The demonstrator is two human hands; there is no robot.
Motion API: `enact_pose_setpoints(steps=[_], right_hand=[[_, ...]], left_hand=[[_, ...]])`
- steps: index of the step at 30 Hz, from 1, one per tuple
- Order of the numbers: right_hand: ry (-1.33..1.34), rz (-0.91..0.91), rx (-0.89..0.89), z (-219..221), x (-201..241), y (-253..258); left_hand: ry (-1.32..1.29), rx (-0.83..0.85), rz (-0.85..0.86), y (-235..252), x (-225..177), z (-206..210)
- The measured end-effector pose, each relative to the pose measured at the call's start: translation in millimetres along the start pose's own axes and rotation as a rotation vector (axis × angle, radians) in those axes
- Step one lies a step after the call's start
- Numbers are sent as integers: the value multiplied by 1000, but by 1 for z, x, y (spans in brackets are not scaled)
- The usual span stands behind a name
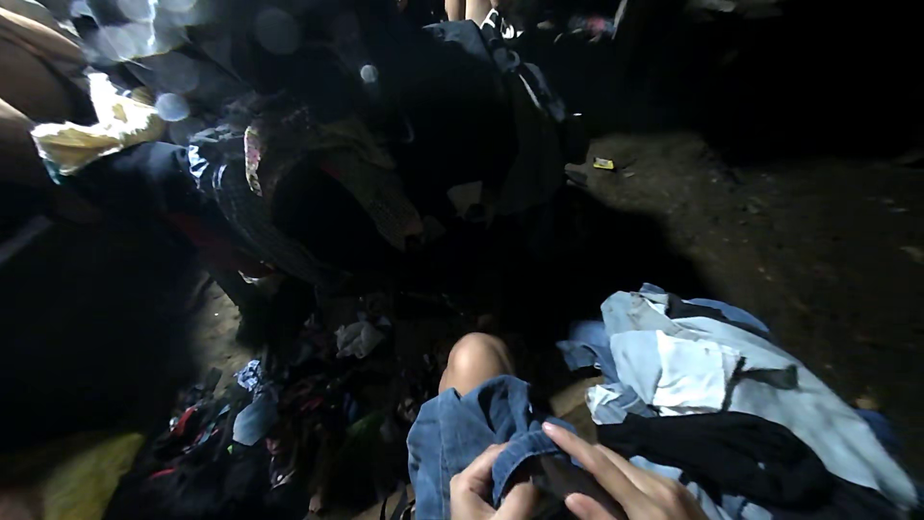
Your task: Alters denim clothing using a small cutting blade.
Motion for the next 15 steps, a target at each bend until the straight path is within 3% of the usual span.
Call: enact_pose_setpoints(steps=[15], right_hand=[[24, -33, -167, 9, -2, -5]], left_hand=[[-84, -28, -38, -8, 7, 12]])
Point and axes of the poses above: each hand's wrist, its own y-axis towards the middle knuckle, its own z-axis out of the palm, x = y × z, the point moved 4 cm from there along y, towards the middle knuckle, and after that the axes turned 7 degrees about x, right-handed, at the moved point
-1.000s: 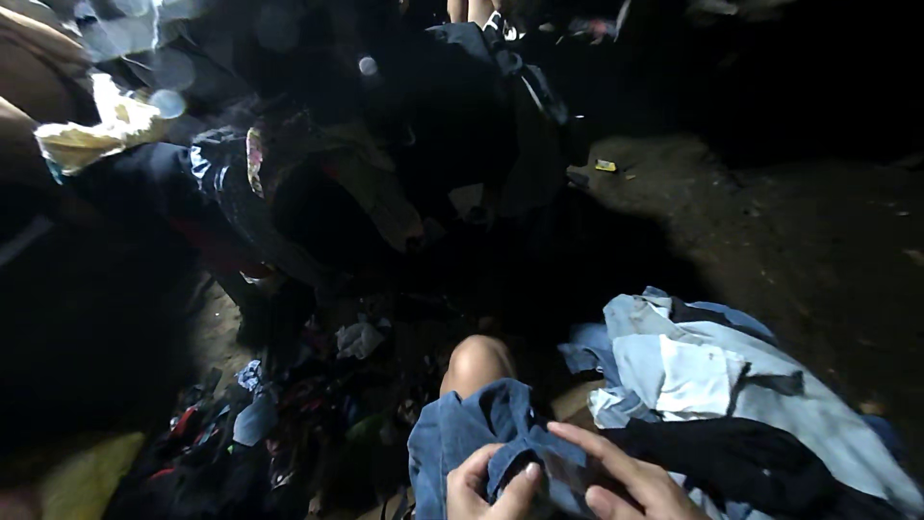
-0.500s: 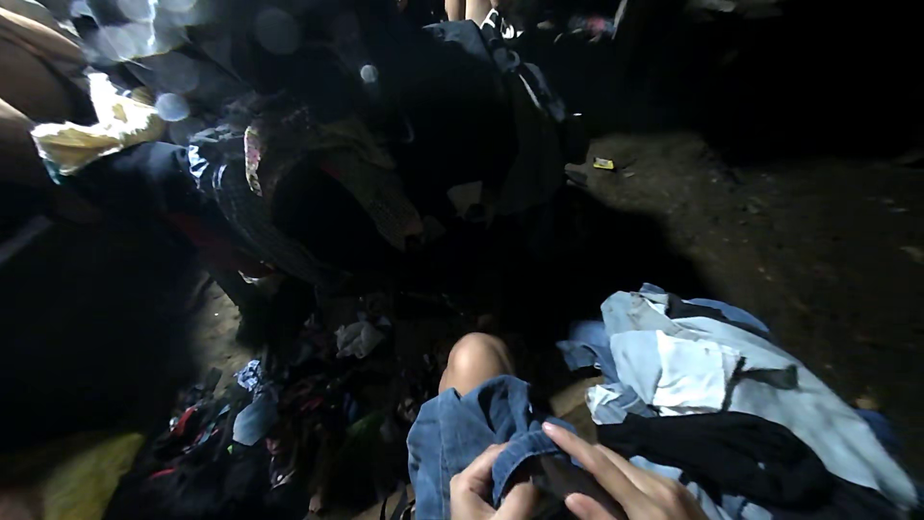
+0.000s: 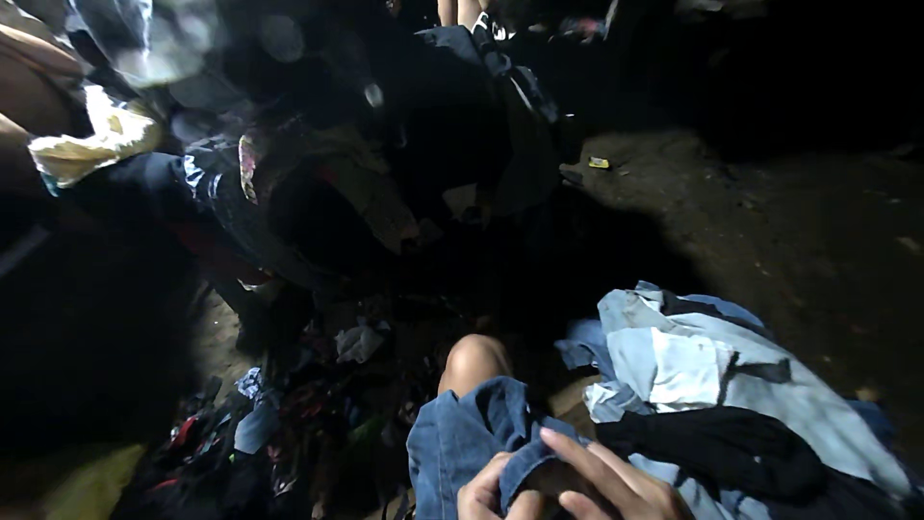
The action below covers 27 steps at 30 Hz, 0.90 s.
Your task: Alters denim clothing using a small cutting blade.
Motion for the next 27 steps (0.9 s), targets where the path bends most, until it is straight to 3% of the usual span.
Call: enact_pose_setpoints(steps=[5, 10, 12, 14, 18, 20, 24, 27], right_hand=[[28, -2, 42, 1, -5, -1], [778, 154, 368, -9, -13, 11], [953, 239, 448, -7, -16, 16], [844, 190, 452, -8, -15, 19], [209, 12, 283, -11, -2, 18], [34, -12, 225, -10, 3, 16], [-64, -24, 113, -8, 2, 9], [3, -2, 75, 1, -1, 5]], left_hand=[[12, -28, -36, 1, -1, 1], [171, 56, -48, 4, -4, -11], [203, 89, -24, 6, -6, -13], [184, 86, -9, 8, -6, -13], [133, 61, 19, 8, -7, -12], [119, 42, 45, 8, -6, -12], [88, -9, 97, 3, -7, -13], [69, -29, 82, 1, -7, -13]])
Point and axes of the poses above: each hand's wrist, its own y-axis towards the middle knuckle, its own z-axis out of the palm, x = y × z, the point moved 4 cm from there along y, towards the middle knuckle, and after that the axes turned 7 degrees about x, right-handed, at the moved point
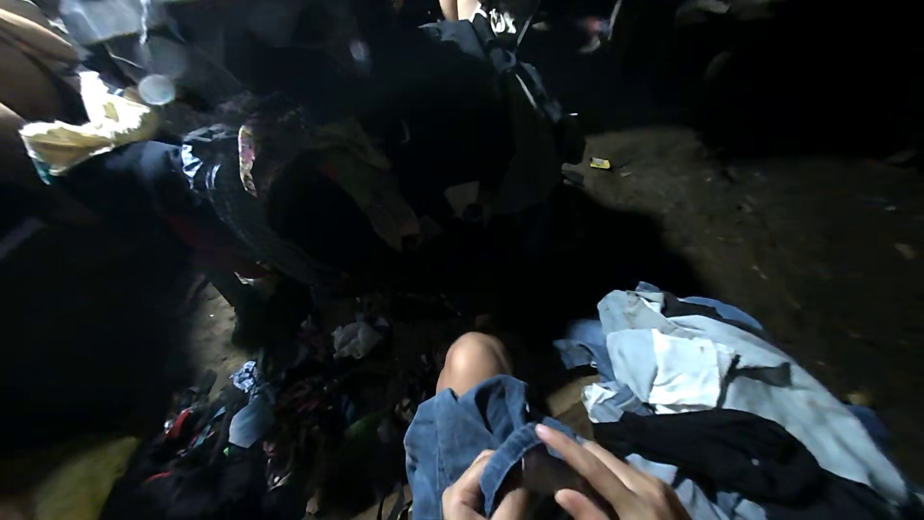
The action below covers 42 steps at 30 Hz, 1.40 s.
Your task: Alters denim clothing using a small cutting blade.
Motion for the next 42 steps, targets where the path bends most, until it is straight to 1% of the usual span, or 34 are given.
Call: enact_pose_setpoints(steps=[2, 5, 6, 7, 9, 11, 15, 17, 20, 24, 27, 29, 32, 34, 35, 36, 37, 39, 40, 42], right_hand=[[185, 34, 38, 7, -2, 1], [578, 110, 198, 6, -12, 1], [613, 117, 221, 4, -15, 1], [575, 105, 216, 0, -16, 1], [371, 49, 179, -5, -12, 0], [190, 17, 140, -5, -7, 0], [24, -24, 70, -4, -1, 4], [-15, -58, 28, -2, 1, 6], [-65, -95, -27, -3, 1, 5], [-31, -94, -22, -3, -2, 1], [-22, -95, -55, 1, 1, 5], [-22, -107, -64, 0, 0, 1], [15, -94, -24, -2, 0, -1], [126, -68, 11, 0, -2, 2], [255, -52, 43, -1, -3, 4], [426, -23, 103, -3, -5, 7], [616, 22, 206, -6, -8, 9], [964, 151, 394, -7, -14, 14], [1070, 199, 467, -5, -19, 17], [1171, 238, 563, -2, -24, 21]], left_hand=[[-39, -38, -51, 1, 0, 1], [-88, -75, -138, 3, 2, -1], [-94, -83, -154, 3, 2, -2], [-93, -88, -158, 4, 3, -3], [-87, -68, -146, 4, 2, -2], [-72, 2, -108, 3, 0, 0], [-6, 111, -39, 2, 0, 1], [-20, 122, -61, 1, 2, 4], [-96, 45, -102, -2, 2, 5], [-128, 34, -115, -5, 3, 7], [-152, 24, -118, -4, 6, 12], [-135, 18, -99, -6, 0, 8], [-92, 35, -88, -7, 0, 6], [-40, 67, -61, -6, 4, 8], [-3, 101, -29, -5, 4, 6], [37, 133, 1, -3, 2, 3], [76, 166, 21, -2, 0, -1], [124, 217, 32, 2, -2, -7], [134, 227, 34, 4, -2, -8], [129, 223, 39, 7, -1, -8]])
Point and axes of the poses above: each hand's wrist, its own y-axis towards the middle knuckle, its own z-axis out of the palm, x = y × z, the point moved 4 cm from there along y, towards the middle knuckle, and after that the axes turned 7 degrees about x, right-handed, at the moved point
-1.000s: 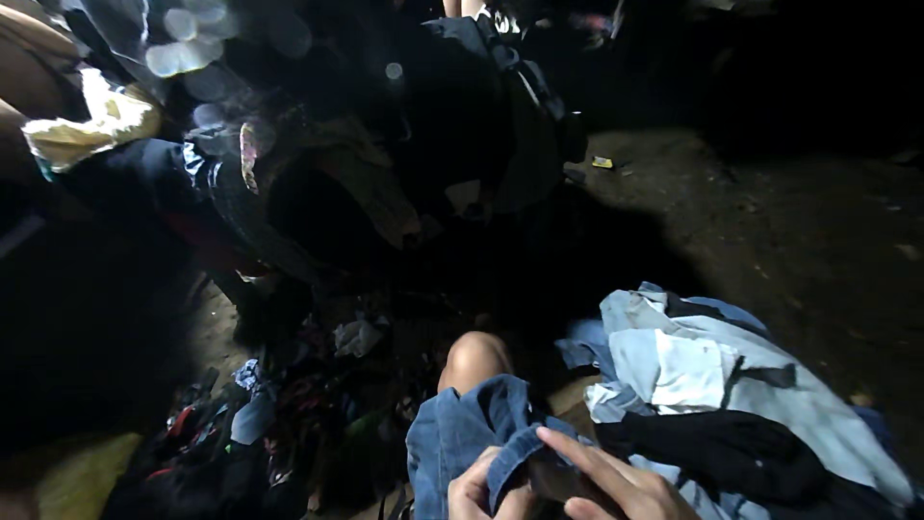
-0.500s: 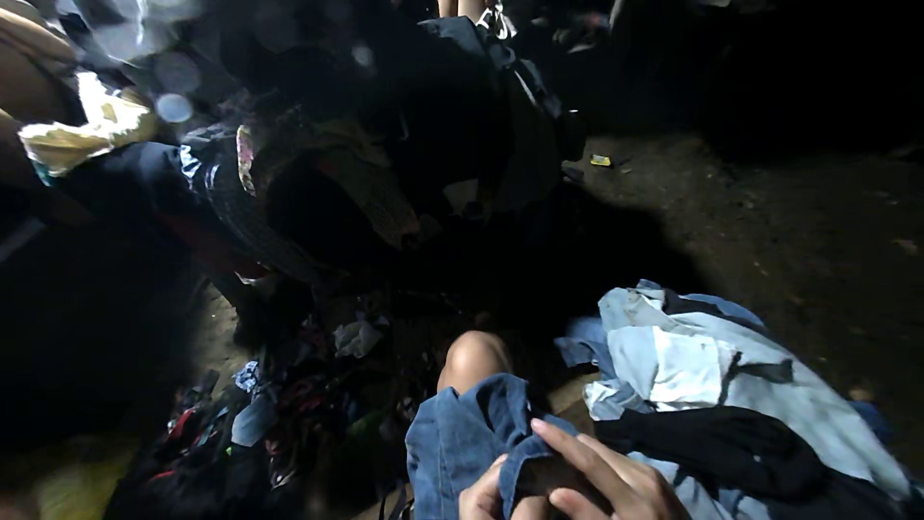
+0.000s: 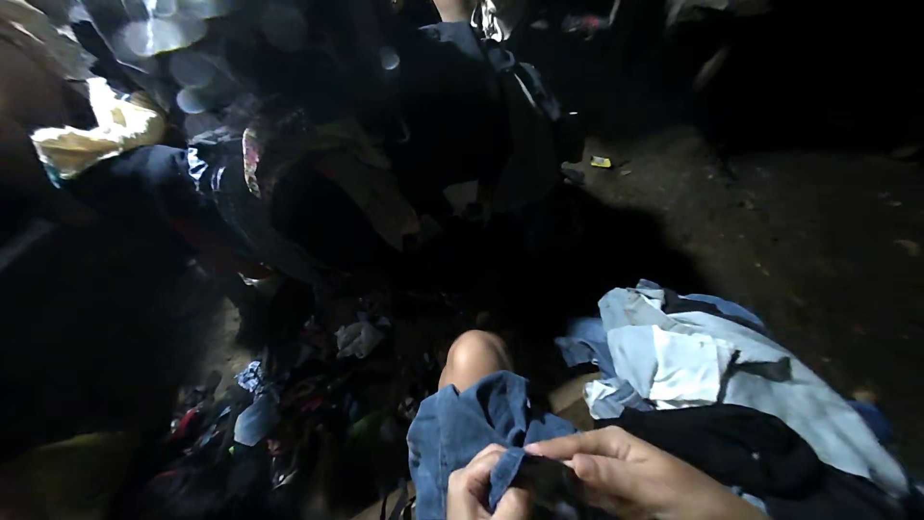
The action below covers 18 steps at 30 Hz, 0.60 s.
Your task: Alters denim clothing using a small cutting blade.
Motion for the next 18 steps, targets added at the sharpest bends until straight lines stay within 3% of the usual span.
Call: enact_pose_setpoints(steps=[3, 7, 10, 18], right_hand=[[-151, -65, -50, 5, 6, 1], [-889, -239, -309, 25, 13, -3], [-1187, -307, -464, 30, 5, -5], [-1146, -365, -536, 31, -6, -6]], left_hand=[[-26, -63, -23, 0, -1, 3], [-34, -125, -13, 0, -3, 3], [-37, -134, 0, -1, -4, 3], [-49, -219, 10, -7, 2, 19]])
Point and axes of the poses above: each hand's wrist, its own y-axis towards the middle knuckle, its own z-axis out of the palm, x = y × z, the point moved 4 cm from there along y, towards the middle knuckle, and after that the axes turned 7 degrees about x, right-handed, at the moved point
